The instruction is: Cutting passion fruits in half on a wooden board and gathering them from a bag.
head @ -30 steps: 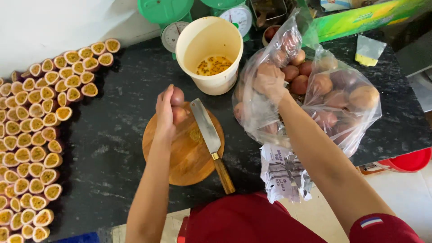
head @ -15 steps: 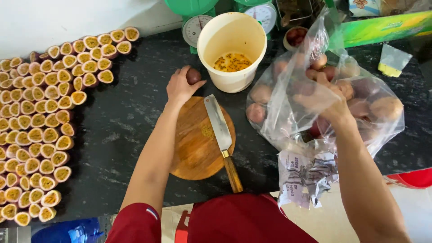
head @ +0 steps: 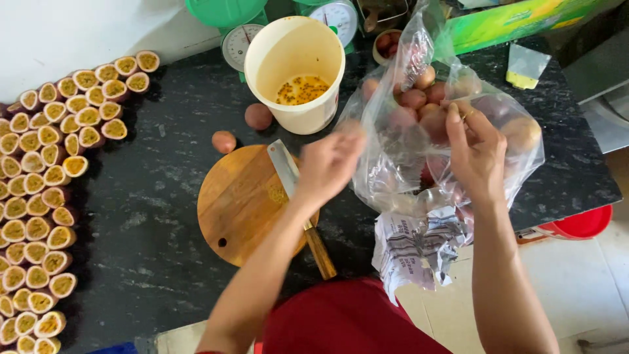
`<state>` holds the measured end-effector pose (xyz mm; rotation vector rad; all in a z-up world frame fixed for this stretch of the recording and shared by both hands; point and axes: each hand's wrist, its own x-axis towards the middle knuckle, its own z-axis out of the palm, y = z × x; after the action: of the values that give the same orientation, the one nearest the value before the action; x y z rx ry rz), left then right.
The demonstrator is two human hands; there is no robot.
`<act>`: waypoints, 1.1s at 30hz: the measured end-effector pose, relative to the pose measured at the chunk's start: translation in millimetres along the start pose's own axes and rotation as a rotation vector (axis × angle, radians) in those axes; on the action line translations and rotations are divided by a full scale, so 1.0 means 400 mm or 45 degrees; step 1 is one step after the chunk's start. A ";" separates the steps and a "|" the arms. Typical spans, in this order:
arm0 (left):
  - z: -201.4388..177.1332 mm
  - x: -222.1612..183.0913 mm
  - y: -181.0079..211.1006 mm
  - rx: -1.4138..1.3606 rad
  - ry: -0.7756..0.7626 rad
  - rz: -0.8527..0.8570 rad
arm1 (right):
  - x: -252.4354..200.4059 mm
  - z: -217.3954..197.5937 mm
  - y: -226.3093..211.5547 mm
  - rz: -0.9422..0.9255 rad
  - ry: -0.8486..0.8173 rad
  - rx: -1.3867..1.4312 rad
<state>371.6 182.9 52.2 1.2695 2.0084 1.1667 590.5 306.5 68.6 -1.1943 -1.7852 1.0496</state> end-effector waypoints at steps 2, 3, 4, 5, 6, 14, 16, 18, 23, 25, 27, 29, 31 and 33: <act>0.094 0.038 0.038 -0.172 -0.116 -0.074 | -0.013 0.002 -0.020 -0.107 0.041 0.019; 0.139 0.063 0.052 -0.423 -0.041 0.163 | -0.018 0.003 -0.029 -0.233 -0.033 0.190; 0.186 0.089 0.068 -0.670 0.028 0.405 | -0.022 0.001 -0.037 -0.359 -0.108 0.360; 0.190 0.094 0.104 -0.674 0.029 0.410 | -0.024 0.004 -0.033 -0.363 -0.106 0.357; 0.194 0.101 0.140 -0.790 -0.179 -0.104 | -0.024 0.006 -0.030 -0.392 -0.113 0.309; 0.321 0.088 0.041 -1.037 0.044 -0.284 | -0.029 0.047 0.032 -0.271 0.137 0.082; 0.278 0.070 0.089 -0.666 0.129 -0.304 | -0.023 0.065 0.027 -0.307 0.258 0.008; 0.283 0.070 0.043 -0.681 0.167 -0.098 | -0.010 0.073 0.037 -0.222 0.246 0.067; 0.288 0.049 0.009 -0.702 0.105 0.408 | 0.067 0.082 0.108 0.250 0.145 1.197; 0.276 0.064 -0.034 -0.882 0.020 0.158 | 0.083 0.063 0.115 0.027 -0.071 0.347; 0.175 0.028 0.013 -1.112 0.036 -0.225 | 0.095 0.052 0.161 -0.324 -0.158 0.003; 0.093 0.005 -0.011 -1.324 0.054 -0.606 | 0.103 0.046 0.184 -0.678 -0.234 -0.344; 0.036 -0.023 -0.111 -1.420 0.034 -0.374 | 0.095 0.043 0.186 -0.551 -0.069 -0.754; -0.037 -0.062 -0.177 -1.433 0.089 -0.398 | 0.088 0.046 0.148 -0.314 0.025 -0.724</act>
<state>337.8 140.2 -1.8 0.3283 1.1245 1.7641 584.3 349.4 12.2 -1.2491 -2.2271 0.3907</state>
